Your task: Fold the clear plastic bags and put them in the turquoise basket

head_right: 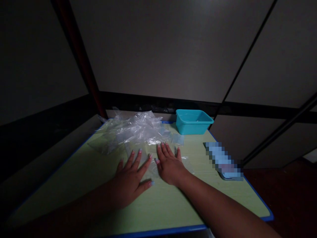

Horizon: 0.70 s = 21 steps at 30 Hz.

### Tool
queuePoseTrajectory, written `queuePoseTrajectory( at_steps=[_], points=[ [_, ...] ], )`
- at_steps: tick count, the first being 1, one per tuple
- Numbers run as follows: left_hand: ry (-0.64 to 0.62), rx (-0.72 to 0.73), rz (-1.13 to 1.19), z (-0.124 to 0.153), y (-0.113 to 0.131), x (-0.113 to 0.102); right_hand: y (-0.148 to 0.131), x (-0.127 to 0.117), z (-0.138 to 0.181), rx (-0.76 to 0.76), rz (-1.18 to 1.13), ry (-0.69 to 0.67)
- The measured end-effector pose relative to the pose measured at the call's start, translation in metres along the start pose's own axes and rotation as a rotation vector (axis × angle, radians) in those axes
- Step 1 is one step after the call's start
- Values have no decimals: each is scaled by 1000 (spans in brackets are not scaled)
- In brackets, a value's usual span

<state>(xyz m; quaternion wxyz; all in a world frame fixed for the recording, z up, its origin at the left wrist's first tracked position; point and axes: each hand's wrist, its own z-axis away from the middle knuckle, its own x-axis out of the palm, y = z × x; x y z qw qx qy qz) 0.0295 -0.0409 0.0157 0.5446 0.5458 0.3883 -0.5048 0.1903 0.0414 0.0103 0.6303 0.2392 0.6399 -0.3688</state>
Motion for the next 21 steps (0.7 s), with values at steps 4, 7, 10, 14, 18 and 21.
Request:
queuePoseTrajectory(
  at_steps=[4,7,10,14,18,21],
  points=[
    [35,-42,-42,0,-6,1,0,-1,0,4,8,-9],
    [223,-122,-137,-6,-11,-1,0,0,-1,7,9,0],
    [396,-89,-191,-17,-16,-4,0,2,-1,13,4,12],
    [290,185,-161,-27,-20,-3,0,3,-2,10,3,22],
    [78,379,-122,-25,-19,0,0,4,-3,14,11,24],
    [-12,386,-113,-22,-22,-1,0,4,-3,12,11,24]
  ],
)
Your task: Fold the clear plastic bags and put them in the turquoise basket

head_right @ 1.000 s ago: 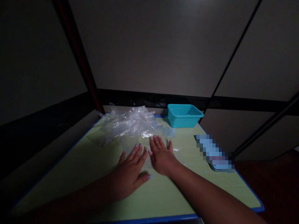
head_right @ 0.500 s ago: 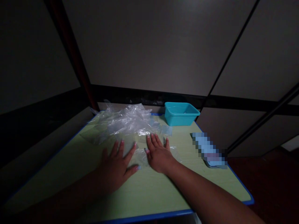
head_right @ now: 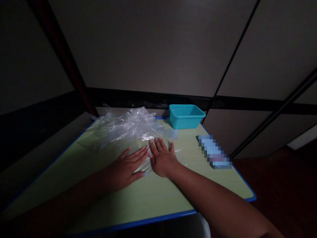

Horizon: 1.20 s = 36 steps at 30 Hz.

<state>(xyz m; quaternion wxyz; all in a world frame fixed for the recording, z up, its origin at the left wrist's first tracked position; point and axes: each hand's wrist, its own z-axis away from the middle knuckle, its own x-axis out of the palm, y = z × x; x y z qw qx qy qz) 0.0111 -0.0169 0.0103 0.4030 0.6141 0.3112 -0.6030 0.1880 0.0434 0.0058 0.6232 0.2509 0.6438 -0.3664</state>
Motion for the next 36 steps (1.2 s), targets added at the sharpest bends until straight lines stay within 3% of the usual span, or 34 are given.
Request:
queuePoseTrajectory(
  at_steps=[16,22,31,34,36],
  points=[
    [-34,-29,27,5,-4,-2,12,-5,8,4,-8,-23],
    [4,-26,42,5,-5,0,34,-11,19,102,39,-3],
    [-18,-262,67,7,-14,3,54,-14,27,176,33,-22],
    [62,-266,26,5,-16,0,49,-17,27,198,41,-14],
    [149,-189,-2,3,-17,-1,39,-19,28,203,41,23]
  ],
)
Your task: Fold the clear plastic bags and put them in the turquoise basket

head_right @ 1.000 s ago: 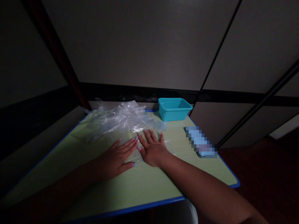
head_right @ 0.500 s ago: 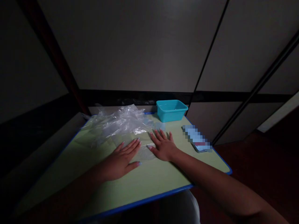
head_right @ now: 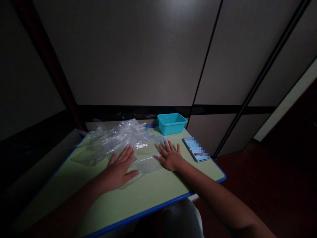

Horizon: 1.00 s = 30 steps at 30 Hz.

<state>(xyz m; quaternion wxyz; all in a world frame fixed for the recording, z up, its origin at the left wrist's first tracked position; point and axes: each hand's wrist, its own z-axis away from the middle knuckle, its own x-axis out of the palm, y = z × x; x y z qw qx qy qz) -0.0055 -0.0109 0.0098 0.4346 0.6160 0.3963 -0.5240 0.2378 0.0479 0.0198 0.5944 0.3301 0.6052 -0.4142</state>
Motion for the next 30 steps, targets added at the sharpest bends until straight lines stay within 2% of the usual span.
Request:
queuePoseTrajectory(
  at_steps=[2,4,7,9,12,20,25,28,30],
  points=[
    [51,96,-1,-2,0,1,-15,-1,6,-56,-26,34],
    [59,151,0,-3,-1,5,-34,0,14,-199,-75,28],
    [25,181,-13,-3,-2,12,-55,3,23,-336,-145,5],
    [-17,185,-36,-3,-4,15,-57,5,24,-342,-178,-10],
    [-77,160,-78,-3,-5,14,-44,6,24,-280,-197,-24],
    [-167,129,-139,-5,-1,6,15,2,26,-126,-171,-20],
    [-174,140,-107,-4,-2,5,27,2,28,-104,-160,-18],
    [-102,108,-36,-9,-8,2,25,3,29,-98,-150,-5],
    [37,58,37,-14,-17,-2,24,4,31,-92,-142,14]
  ],
)
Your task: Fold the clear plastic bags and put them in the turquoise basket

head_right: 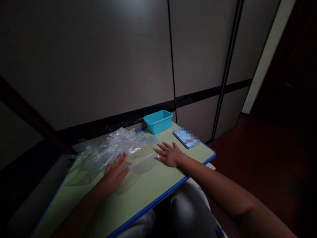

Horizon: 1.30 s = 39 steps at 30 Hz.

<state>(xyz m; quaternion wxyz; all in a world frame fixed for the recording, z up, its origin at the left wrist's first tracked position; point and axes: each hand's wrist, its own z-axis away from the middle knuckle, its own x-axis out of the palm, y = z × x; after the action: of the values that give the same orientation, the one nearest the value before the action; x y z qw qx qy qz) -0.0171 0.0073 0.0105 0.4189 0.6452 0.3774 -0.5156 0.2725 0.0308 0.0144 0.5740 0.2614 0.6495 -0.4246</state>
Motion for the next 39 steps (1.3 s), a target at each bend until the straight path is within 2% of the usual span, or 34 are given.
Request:
queuePoseTrajectory(
  at_steps=[4,7,10,15,21,25,33,39],
  points=[
    [345,-77,75,-9,-18,-9,2,4,1,34,-1,93],
    [441,-51,76,-10,-24,-13,6,3,-2,78,-6,182],
    [394,11,90,-9,-22,-12,9,-4,-12,102,31,190],
    [253,73,153,-6,-14,-13,8,-21,-36,77,66,98],
    [225,63,194,-4,-13,-12,-7,-32,-66,-13,44,-134],
    [214,63,207,-4,-14,-10,-19,-30,-79,-29,57,-219],
    [234,94,186,-4,-10,-10,-24,-23,-81,-111,36,-227],
    [217,164,201,-6,1,-1,-25,-24,-74,-219,-49,-225]
  ],
)
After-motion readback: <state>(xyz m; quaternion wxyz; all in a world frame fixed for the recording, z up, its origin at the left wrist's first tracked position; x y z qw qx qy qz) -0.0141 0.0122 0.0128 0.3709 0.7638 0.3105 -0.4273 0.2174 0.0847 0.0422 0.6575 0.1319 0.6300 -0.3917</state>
